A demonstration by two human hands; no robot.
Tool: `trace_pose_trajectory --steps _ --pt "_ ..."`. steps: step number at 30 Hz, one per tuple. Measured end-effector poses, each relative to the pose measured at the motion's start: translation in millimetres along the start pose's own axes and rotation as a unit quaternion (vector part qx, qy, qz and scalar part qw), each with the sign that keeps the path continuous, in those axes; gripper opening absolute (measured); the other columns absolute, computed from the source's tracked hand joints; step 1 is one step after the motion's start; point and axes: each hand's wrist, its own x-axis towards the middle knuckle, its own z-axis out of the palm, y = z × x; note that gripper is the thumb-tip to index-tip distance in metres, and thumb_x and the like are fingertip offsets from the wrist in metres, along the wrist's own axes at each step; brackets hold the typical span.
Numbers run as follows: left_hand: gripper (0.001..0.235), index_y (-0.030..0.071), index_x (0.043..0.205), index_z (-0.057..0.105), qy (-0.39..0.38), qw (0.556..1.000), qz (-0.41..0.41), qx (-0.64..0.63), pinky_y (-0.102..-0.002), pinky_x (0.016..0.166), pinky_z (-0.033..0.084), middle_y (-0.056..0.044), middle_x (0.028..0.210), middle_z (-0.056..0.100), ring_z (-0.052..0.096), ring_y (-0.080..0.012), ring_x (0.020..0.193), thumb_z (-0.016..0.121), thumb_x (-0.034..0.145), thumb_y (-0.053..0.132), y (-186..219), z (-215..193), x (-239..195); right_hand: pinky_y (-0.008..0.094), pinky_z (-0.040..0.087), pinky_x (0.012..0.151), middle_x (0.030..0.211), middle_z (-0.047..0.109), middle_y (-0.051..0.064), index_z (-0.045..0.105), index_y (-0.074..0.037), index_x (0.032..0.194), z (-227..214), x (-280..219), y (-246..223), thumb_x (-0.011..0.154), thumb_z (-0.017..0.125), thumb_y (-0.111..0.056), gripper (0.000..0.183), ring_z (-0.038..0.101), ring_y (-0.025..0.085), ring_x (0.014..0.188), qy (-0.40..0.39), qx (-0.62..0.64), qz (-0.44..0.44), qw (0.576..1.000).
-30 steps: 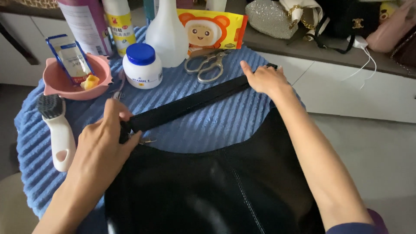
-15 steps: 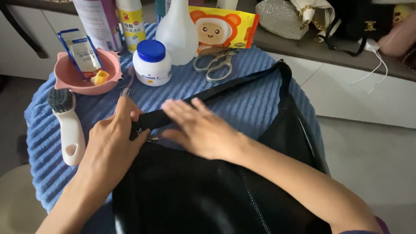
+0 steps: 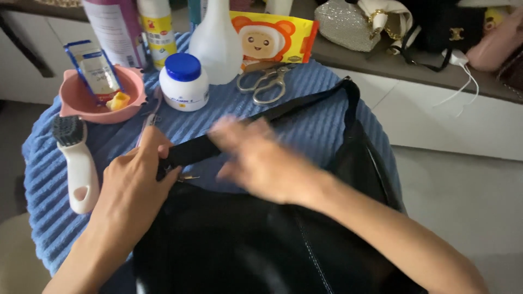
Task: Conditioning and wiping a black leather bag and its strap with hands.
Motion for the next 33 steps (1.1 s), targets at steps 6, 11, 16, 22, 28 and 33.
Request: trace_pose_trajectory --steps 6,11,16,22,28,33 --pt "0.039 0.016 0.107 0.042 -0.02 0.999 -0.031 0.019 -0.045 0.067 0.048 -0.006 0.093 0.065 0.066 -0.0361 0.077 0.073 0.085 0.013 4 -2 1 0.059 0.009 0.121 0.169 0.016 0.006 0.019 -0.019 0.16 1 3 8 0.103 0.034 -0.045 0.065 0.012 0.04 0.152 -0.095 0.063 -0.01 0.993" --pt "0.041 0.016 0.113 0.044 -0.039 0.997 -0.042 0.047 -0.046 0.067 0.053 -0.004 0.104 0.065 0.07 -0.0315 0.081 0.075 0.086 0.016 6 -3 2 0.065 0.021 0.119 0.171 0.014 0.001 0.02 -0.02 0.161 -28 4 71 0.101 0.025 -0.055 0.07 0.011 0.047 0.151 -0.11 -0.006 0.242 0.964" --pt "0.044 0.013 0.116 0.046 -0.035 0.998 -0.033 0.046 -0.046 0.071 0.06 -0.012 0.106 0.072 0.075 -0.0328 0.088 0.077 0.085 0.015 9 -5 2 0.054 0.007 0.126 0.166 0.02 0.017 0.02 -0.002 0.159 -22 12 167 0.101 0.01 -0.064 0.085 0.018 0.031 0.155 -0.097 -0.096 0.329 0.935" --pt "0.042 0.017 0.12 0.048 -0.047 0.995 -0.066 0.061 -0.046 0.071 0.058 -0.006 0.107 0.071 0.075 -0.0303 0.083 0.075 0.087 0.019 6 -3 4 0.052 0.028 0.121 0.123 0.068 0.022 0.054 0.002 0.141 -21 10 136 0.095 0.056 0.003 0.045 0.074 0.029 0.104 0.112 -0.05 0.154 0.98" --pt "0.045 0.016 0.12 0.048 -0.052 0.994 -0.067 0.064 -0.044 0.074 0.061 -0.007 0.106 0.071 0.075 -0.0268 0.089 0.077 0.085 0.016 14 -7 4 0.068 0.013 0.124 0.116 0.067 0.021 0.058 -0.004 0.138 -45 33 180 0.081 0.058 0.026 0.064 0.064 0.035 0.112 -0.025 -0.223 0.159 0.961" --pt "0.043 0.017 0.118 0.048 -0.043 0.995 -0.071 0.056 -0.045 0.073 0.058 -0.006 0.107 0.07 0.074 -0.0288 0.087 0.076 0.086 0.018 10 -4 4 0.049 0.051 0.09 0.137 0.052 0.012 0.049 -0.027 0.147 -56 41 174 0.09 0.057 0.013 0.07 0.051 0.03 0.127 -0.149 -0.155 0.228 0.95"
